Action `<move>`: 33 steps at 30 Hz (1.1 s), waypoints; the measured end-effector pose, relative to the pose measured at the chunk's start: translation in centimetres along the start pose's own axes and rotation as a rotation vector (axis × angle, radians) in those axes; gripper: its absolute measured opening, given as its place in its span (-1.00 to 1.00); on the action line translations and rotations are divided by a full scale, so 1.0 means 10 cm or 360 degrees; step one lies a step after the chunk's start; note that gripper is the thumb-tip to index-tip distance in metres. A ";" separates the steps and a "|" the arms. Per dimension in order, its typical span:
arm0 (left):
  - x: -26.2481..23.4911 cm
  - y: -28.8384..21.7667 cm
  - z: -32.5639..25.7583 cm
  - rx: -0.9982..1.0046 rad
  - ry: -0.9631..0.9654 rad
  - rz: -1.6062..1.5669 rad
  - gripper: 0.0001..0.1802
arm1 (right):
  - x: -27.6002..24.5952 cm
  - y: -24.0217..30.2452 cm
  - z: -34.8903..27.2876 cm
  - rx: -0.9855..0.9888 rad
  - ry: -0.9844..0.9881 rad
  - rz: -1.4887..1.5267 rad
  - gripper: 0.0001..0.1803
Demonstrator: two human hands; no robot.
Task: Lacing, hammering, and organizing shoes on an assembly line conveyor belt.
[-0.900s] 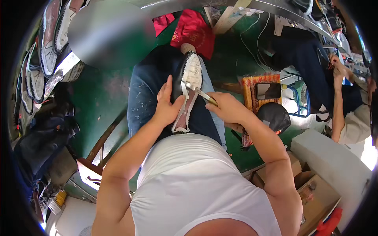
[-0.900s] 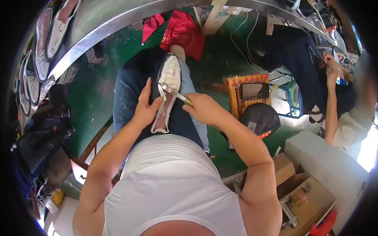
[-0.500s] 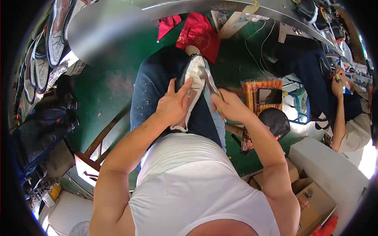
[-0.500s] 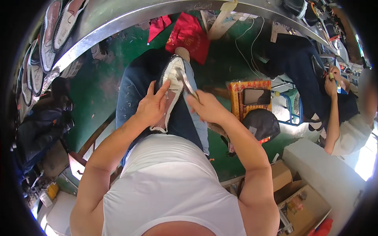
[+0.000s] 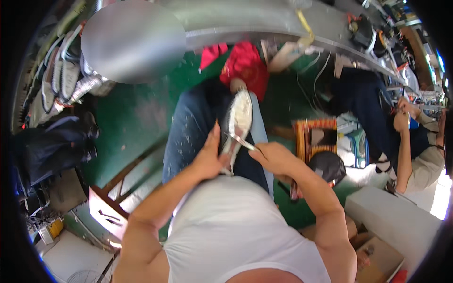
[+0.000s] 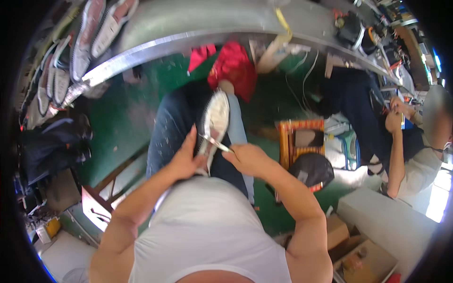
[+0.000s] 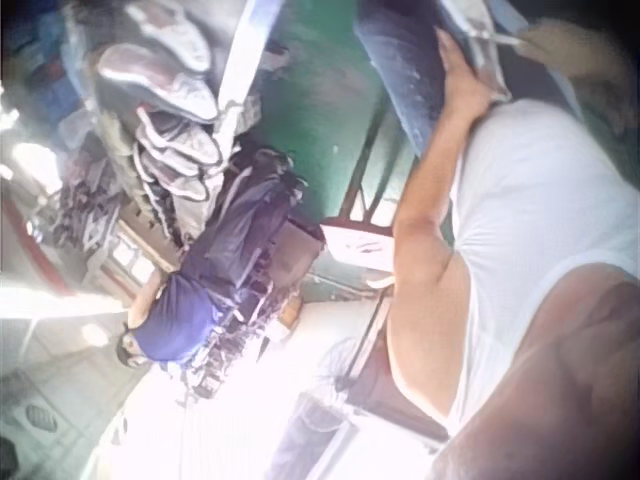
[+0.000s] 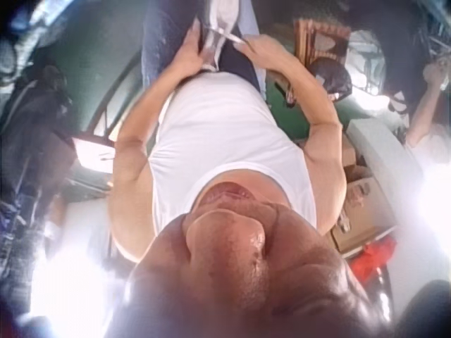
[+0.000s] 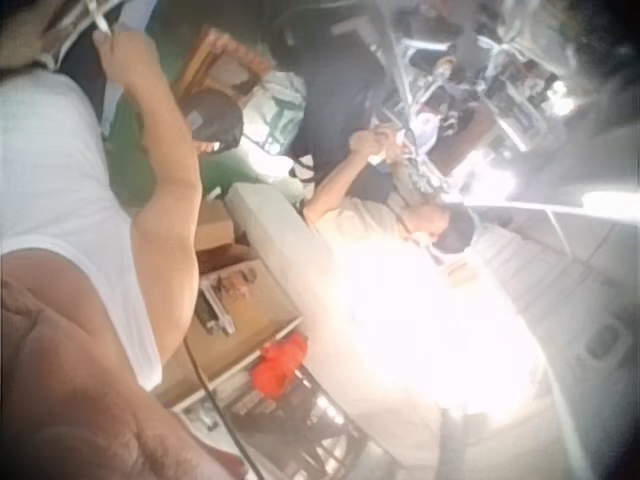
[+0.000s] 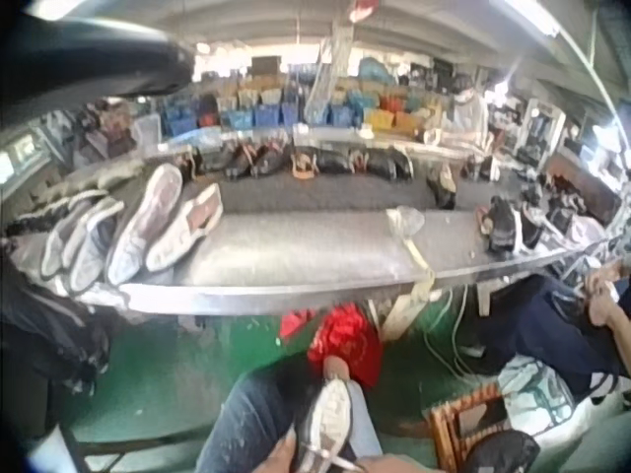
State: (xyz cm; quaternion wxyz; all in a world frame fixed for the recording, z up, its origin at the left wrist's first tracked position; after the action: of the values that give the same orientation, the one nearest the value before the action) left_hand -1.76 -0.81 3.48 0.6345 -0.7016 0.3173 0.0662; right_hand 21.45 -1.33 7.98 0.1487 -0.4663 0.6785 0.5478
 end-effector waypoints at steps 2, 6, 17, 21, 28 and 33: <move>0.19 -0.10 0.01 -0.0219 0.0080 0.0490 0.24 | -0.13 -0.01 0.03 0.0108 -0.0152 0.0317 -0.60; 0.07 -0.52 0.33 -0.0476 0.0118 0.0690 0.35 | -0.87 0.17 0.45 -0.0215 -0.1083 0.0037 -0.60; -0.25 0.10 0.59 -0.0779 -0.0252 -0.1847 -0.22 | -1.52 0.32 1.45 -0.0686 -0.1613 -0.0446 -0.57; 0.06 0.41 0.57 -0.1026 -0.0399 -0.1656 -0.24 | -0.30 -0.05 0.76 -0.0246 -0.0956 0.0781 -0.52; 0.24 0.41 0.39 -0.0250 -0.0944 -0.0403 -0.63 | 0.23 0.18 0.13 0.0284 -0.0433 0.0579 -0.64; -0.05 0.02 0.18 0.0113 -0.0694 -0.0611 -0.68 | -0.20 0.26 0.12 -0.0106 -0.0345 0.0301 -0.66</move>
State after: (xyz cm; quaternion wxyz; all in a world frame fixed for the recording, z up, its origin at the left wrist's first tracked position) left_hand -1.68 1.05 3.23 0.7129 -0.6954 0.0370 0.0830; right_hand 20.10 0.57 10.57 0.1533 -0.3430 0.6809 0.6287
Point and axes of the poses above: each hand's wrist, its own z-axis towards the middle knuckle, its own x-axis out of the palm, y = z × x, the point moved 2 cm from there along z, towards the middle knuckle, and after that the axes turned 13 degrees about -y, right-handed, at the moved point
